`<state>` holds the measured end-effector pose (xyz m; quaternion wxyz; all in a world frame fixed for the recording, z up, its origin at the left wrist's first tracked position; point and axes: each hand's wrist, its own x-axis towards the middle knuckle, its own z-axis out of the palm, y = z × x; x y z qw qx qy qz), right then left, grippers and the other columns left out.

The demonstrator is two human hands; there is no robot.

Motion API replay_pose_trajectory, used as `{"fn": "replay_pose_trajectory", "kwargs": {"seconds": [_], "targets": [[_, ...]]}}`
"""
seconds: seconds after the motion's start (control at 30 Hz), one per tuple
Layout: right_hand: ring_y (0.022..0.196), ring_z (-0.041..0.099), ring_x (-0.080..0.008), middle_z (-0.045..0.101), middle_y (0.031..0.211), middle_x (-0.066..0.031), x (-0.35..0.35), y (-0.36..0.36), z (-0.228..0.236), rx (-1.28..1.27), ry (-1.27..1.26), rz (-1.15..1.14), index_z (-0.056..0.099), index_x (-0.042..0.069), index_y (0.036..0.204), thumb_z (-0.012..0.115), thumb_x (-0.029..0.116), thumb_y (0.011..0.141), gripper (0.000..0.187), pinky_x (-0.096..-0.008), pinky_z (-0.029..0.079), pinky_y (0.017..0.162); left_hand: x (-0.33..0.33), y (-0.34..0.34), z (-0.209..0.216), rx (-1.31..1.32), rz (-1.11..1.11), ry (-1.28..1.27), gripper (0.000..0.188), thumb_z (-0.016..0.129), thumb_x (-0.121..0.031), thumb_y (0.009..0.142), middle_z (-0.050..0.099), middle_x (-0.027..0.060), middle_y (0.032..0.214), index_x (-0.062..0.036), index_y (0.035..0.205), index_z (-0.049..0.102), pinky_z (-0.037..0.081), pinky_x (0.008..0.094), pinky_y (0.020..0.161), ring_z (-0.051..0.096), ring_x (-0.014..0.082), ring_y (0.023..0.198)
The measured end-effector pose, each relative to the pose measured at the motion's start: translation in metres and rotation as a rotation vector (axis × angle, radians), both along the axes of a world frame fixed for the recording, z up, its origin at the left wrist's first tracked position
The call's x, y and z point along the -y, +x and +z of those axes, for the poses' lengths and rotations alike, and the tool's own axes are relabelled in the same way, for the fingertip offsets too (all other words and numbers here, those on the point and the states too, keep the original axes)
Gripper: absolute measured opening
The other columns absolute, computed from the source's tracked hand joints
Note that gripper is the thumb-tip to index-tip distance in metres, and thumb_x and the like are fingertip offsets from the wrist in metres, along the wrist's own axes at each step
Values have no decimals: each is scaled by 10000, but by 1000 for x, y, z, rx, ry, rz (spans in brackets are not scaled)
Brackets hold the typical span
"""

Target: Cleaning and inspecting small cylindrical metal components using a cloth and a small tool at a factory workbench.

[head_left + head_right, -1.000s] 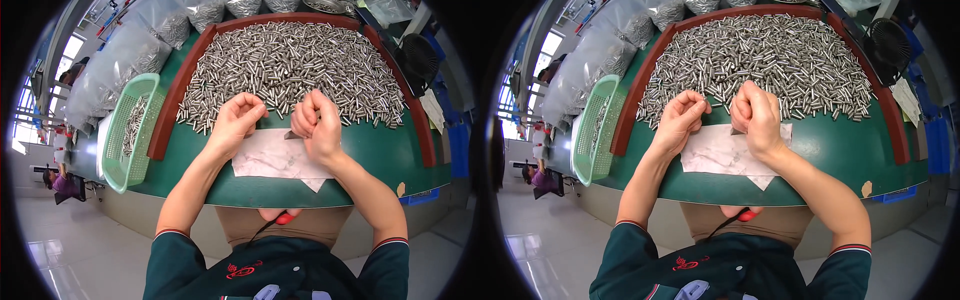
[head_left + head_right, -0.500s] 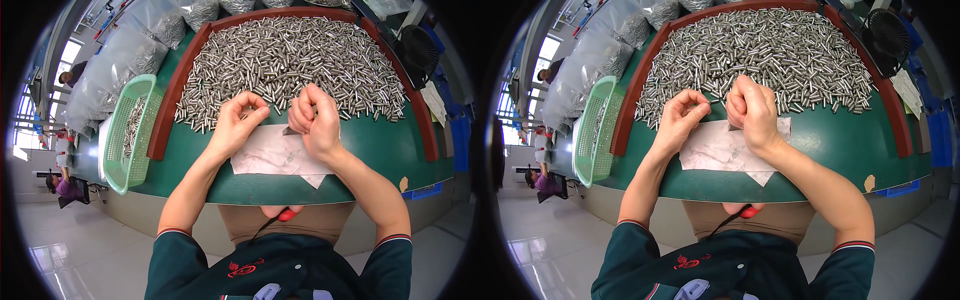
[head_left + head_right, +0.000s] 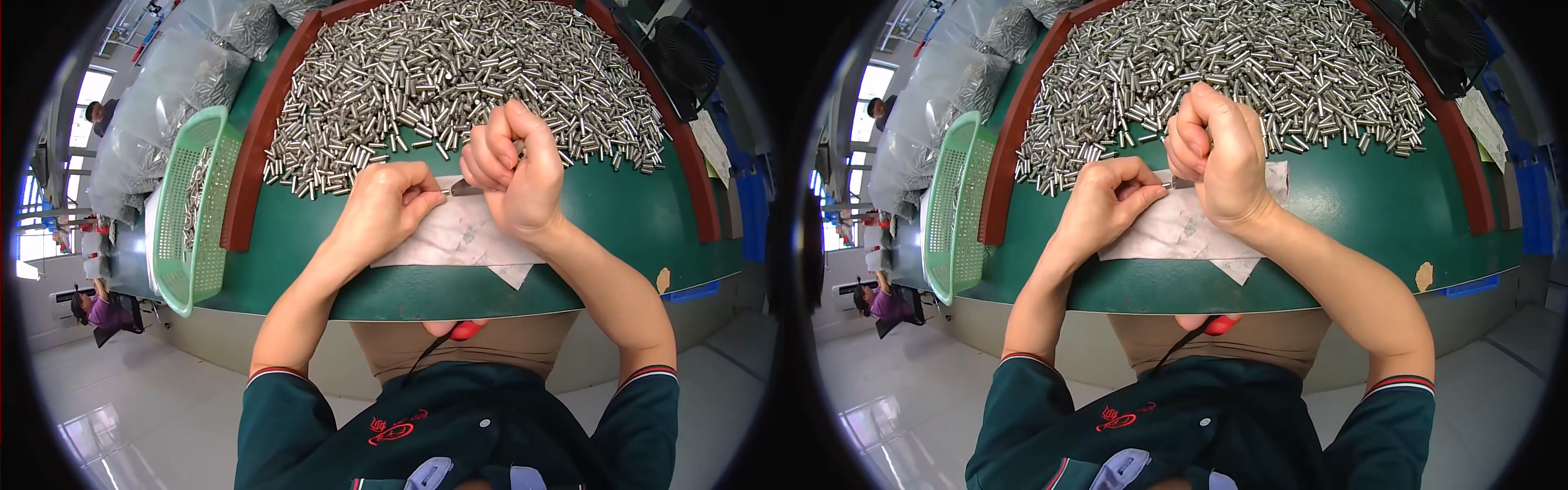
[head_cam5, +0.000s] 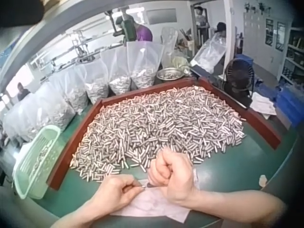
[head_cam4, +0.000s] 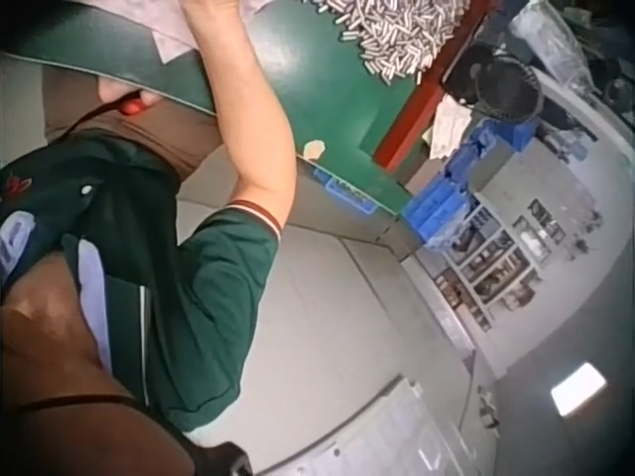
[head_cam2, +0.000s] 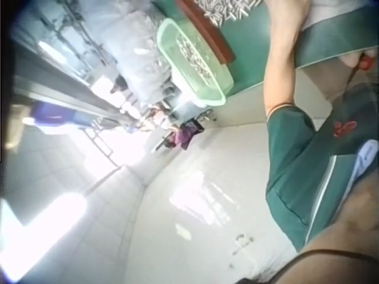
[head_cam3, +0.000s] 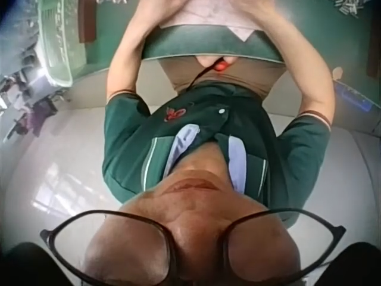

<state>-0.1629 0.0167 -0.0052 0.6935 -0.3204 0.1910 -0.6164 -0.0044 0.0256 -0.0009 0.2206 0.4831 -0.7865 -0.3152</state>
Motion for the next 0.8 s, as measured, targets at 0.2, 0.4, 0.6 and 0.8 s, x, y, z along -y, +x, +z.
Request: {"fn": "replay_pose_trajectory", "kwargs": {"seconds": [0.2, 0.4, 0.6, 0.8], "targets": [[359, 188, -75, 262, 411, 14, -2, 2, 1, -3, 21, 3, 289, 96, 516, 320, 263, 881, 403, -238, 161, 360, -1, 0, 0, -4, 17, 9, 101, 667, -68, 696, 464, 16, 510, 2, 719, 599, 343, 236, 438, 380, 72, 467], [364, 194, -74, 264, 414, 13, -2, 2, 0, -8, 20, -3, 291, 96, 517, 320, 265, 882, 403, -238, 163, 361, -1, -2, 2, -3, 12, -12, 103, 662, -61, 679, 496, 65, 529, 7, 700, 587, 368, 274, 447, 441, 141, 466], [371, 200, -72, 266, 419, 14, -2, 4, 1, -28, 8, -9, 289, 92, 515, 322, 256, 881, 402, -236, 163, 365, -1, -4, 5, 4, 14, 4, 109, 654, -49, 660, 529, 119, 548, 18, 676, 570, 399, 314, 461, 507, 219, 469], [390, 155, -79, 240, 421, 25, -7, 14, 5, -182, -34, -60, 264, 123, 514, 297, 270, 885, 401, -241, 163, 391, 3, -3, 7, 9, 3, 45, 102, 647, -35, 648, 535, 131, 540, 24, 664, 565, 406, 317, 466, 523, 232, 476]]}}
